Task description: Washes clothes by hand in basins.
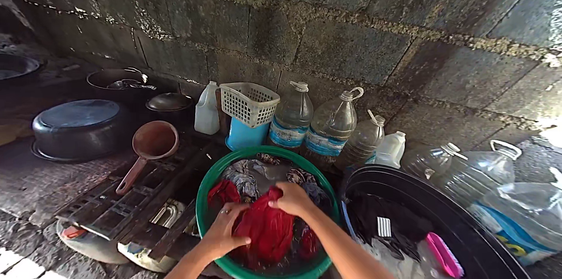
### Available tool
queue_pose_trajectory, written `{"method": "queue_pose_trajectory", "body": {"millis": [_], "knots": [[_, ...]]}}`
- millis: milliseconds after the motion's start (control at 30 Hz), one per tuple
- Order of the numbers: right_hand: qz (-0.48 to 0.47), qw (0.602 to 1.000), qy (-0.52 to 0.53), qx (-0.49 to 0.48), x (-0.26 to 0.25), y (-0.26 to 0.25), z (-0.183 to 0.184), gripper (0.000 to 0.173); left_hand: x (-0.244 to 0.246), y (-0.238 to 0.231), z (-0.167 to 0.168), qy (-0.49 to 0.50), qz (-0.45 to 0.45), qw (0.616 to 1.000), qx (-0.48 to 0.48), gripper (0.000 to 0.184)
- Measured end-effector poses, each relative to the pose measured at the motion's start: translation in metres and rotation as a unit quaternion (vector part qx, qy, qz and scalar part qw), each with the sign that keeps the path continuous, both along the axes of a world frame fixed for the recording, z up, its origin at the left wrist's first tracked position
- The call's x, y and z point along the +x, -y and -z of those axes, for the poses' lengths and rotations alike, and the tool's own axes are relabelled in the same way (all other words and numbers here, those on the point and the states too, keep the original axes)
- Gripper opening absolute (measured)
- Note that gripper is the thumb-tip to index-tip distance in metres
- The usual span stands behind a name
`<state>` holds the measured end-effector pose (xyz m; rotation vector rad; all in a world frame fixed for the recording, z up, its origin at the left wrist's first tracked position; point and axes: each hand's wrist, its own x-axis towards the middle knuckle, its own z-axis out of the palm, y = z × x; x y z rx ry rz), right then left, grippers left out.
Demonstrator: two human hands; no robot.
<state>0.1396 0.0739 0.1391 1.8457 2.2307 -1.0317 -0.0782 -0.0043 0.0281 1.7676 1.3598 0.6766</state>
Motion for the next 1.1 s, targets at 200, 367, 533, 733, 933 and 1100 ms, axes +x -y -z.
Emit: {"method": "queue_pose_trajectory", "body": {"millis": [200,367,533,733,933,1100], "knots": [[0.111,0.96,-0.205,0.157,0.002,0.021,-0.111,0.026,0.07,-0.01,-0.008,0.072,-0.075,0.995,0.013,0.16],[0.151,0.911,-0.295,0.247,-0.008,0.043,-0.166,0.019,0.12,-0.011,0.03,0.061,-0.21,0.958,0.187,0.161],[0.181,0.86,-0.375,0.296,-0.005,0.064,-0.199,0.02,0.133,-0.038,0.04,0.002,-0.344,0.925,0.163,0.143],[0.366,0.73,-0.493,0.3,0.088,0.076,-0.149,0.022,0.087,-0.067,-0.017,0.345,-0.414,0.835,-0.105,0.029],[0.579,0.593,-0.557,0.055,0.115,0.036,0.041,0.042,0.084,-0.065,-0.085,0.441,-0.41,0.798,-0.024,0.028],[0.411,0.601,-0.635,-0.259,0.02,0.027,0.054,0.102,0.108,-0.054,-0.111,0.483,-0.379,0.789,0.032,0.02]]}}
